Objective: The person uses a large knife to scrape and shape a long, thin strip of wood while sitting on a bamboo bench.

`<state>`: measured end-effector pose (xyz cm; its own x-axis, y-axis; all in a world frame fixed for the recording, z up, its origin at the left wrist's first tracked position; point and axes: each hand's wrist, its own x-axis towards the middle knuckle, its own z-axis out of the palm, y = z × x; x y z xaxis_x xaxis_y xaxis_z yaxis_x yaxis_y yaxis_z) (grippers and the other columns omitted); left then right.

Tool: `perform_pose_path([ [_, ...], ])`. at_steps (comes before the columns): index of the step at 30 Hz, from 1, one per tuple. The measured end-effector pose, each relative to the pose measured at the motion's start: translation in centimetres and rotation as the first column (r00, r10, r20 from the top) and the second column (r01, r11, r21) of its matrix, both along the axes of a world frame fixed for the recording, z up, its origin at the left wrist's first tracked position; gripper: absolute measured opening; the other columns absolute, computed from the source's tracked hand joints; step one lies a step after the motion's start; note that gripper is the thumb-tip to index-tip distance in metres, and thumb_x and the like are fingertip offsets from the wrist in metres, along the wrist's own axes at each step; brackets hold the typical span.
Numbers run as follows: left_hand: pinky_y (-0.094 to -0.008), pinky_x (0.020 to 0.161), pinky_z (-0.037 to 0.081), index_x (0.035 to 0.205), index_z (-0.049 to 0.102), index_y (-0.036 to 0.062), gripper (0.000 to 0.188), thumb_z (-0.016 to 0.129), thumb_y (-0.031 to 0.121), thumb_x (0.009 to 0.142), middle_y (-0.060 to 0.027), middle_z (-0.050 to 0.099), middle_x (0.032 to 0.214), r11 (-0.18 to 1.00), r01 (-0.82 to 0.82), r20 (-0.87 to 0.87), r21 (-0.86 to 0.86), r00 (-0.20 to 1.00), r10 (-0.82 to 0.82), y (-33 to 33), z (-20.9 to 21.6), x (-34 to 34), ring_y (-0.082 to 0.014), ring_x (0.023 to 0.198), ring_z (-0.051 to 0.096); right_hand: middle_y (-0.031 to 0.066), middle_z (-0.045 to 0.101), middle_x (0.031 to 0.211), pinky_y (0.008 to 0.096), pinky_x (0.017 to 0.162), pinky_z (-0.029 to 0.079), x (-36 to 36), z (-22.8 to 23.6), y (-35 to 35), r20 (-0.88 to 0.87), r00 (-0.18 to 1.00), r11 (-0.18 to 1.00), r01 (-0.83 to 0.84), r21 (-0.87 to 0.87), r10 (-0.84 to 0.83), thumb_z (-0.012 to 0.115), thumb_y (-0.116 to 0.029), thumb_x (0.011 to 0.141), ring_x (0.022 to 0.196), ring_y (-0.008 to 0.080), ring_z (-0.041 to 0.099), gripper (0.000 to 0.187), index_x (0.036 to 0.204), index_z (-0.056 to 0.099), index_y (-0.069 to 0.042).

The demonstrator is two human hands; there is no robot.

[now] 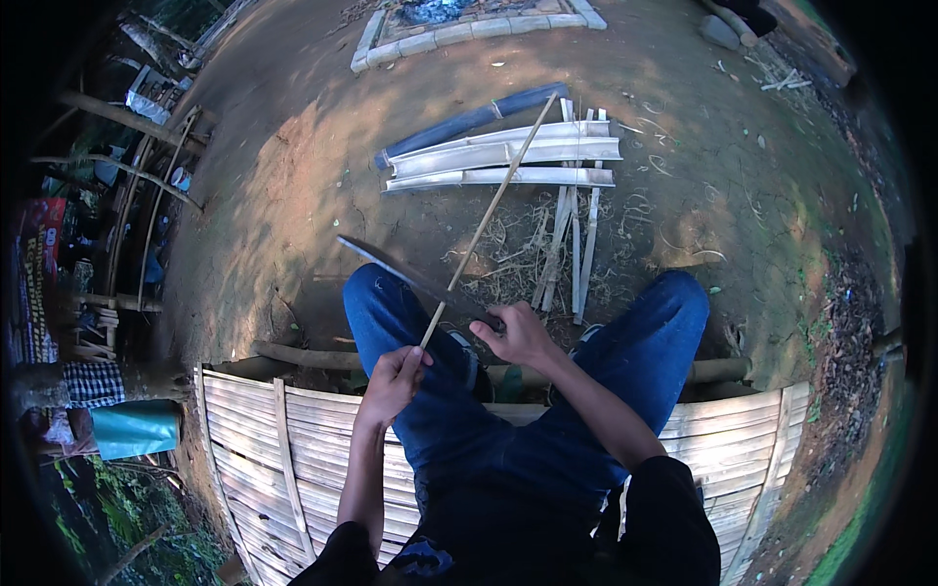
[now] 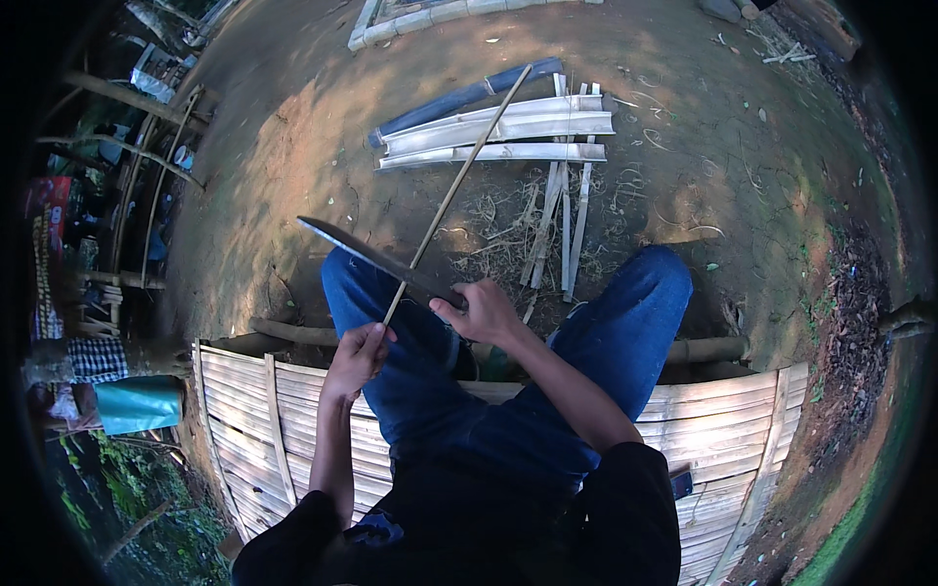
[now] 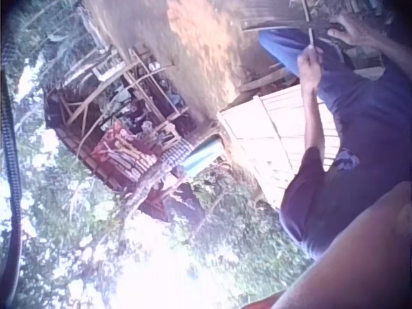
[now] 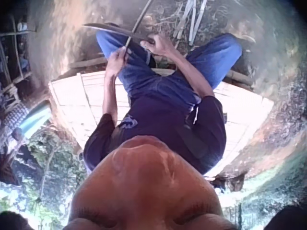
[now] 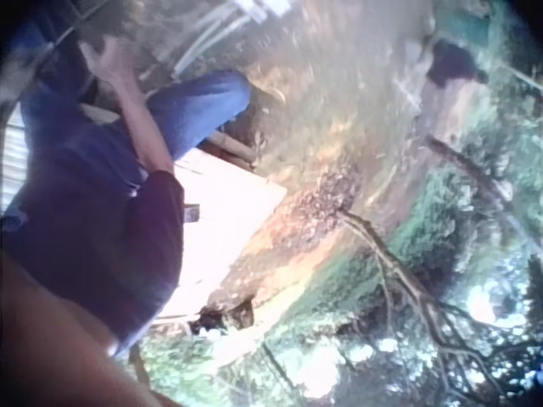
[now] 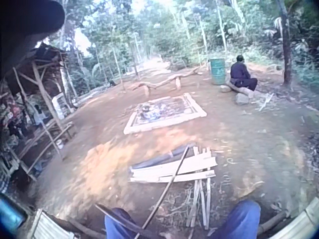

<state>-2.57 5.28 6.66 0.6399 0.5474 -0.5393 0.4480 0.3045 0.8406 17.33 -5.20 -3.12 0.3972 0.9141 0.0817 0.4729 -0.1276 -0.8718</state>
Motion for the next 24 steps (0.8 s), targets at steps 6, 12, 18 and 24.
perform_pose_path([
  [6,-0.0283,0.047,0.037,0.078,0.058,-0.0001,0.023,0.042,0.003,0.093,-0.0013,0.050,0.059,0.906,0.046,0.000,0.421,0.999,-0.050,-0.2,-2.2,0.8,-0.0091,0.051,0.046,0.0112,0.056,0.052,0.0401,0.051,0.050,-2.7,1.8,-0.1,0.237,0.968,0.989,-0.109,0.097,0.084,0.066,-0.056,0.074,0.052,0.0304,0.062,0.052,0.060,0.059,-0.007],
  [12,-0.0334,0.053,0.043,0.083,0.061,-0.0028,0.020,0.045,0.005,0.092,-0.0118,0.057,0.060,0.677,0.134,-0.111,0.723,0.991,-0.078,0.1,-1.8,2.1,-0.0183,0.054,0.057,0.0109,0.058,0.053,0.0391,0.048,0.049,-1.1,0.0,0.5,0.304,0.953,0.994,-0.044,0.104,0.010,0.067,-0.062,0.069,0.051,0.0281,0.062,0.056,0.060,0.061,-0.007],
  [18,-0.0309,0.051,0.042,0.081,0.061,-0.0029,0.026,0.047,0.012,0.096,-0.0100,0.054,0.056,0.752,0.146,-0.232,0.643,0.973,0.009,1.5,-0.5,0.8,-0.0145,0.052,0.053,0.0125,0.059,0.053,0.0412,0.049,0.050,4.0,-0.1,1.6,0.119,0.949,0.916,0.312,-0.250,-0.291,0.050,-0.065,0.084,0.053,0.0295,0.063,0.070,0.063,0.063,0.000],
  [24,-0.0269,0.048,0.037,0.081,0.061,-0.0033,0.030,0.045,0.015,0.098,-0.0028,0.048,0.053,0.850,0.067,-0.174,0.522,0.984,0.029,0.0,-0.6,-2.3,-0.0078,0.049,0.044,0.0186,0.060,0.056,0.0422,0.062,0.051,9.7,-2.5,1.1,0.000,0.862,0.810,0.477,-0.342,-0.507,0.045,-0.065,0.087,0.066,0.0323,0.066,0.075,0.077,0.069,0.005],
])
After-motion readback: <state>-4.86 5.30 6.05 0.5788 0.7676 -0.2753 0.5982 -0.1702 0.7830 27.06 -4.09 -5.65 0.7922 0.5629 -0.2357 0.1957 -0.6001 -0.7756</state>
